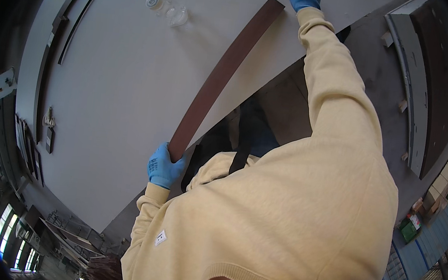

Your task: The person wipes several brown wooden planks with a cloth on a white worktable, then places them onto a larger brown panel on the floor. The person repeats this process for multiple planks, handling them one at a time.

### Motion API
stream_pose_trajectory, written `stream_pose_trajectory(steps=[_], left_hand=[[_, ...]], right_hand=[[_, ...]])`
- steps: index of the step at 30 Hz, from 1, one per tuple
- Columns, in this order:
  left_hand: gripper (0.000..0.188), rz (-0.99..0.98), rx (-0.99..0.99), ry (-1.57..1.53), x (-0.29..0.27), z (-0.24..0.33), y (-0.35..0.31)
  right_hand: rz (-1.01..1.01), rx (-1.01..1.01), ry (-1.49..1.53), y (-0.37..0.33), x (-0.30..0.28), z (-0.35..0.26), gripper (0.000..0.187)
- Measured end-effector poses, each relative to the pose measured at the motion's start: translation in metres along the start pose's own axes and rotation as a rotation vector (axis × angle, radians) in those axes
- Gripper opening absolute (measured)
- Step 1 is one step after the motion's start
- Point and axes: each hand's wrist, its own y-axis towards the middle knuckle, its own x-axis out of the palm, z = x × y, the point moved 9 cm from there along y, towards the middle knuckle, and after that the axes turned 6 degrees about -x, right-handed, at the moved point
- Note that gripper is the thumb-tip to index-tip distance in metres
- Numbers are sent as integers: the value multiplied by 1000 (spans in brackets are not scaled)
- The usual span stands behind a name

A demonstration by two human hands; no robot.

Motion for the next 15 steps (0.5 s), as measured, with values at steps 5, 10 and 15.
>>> stream_pose_trajectory(steps=[5,10,15], left_hand=[[46,-27,-25,8,-1,9,-3],[48,-51,-60,8,7,2,-4],[50,-42,-52,-1,25,-10,-2]], right_hand=[[196,-481,426,-118,-48,-123,51],[-187,-725,140,-257,10,-209,44],[37,-545,2,-122,24,-95,31]])
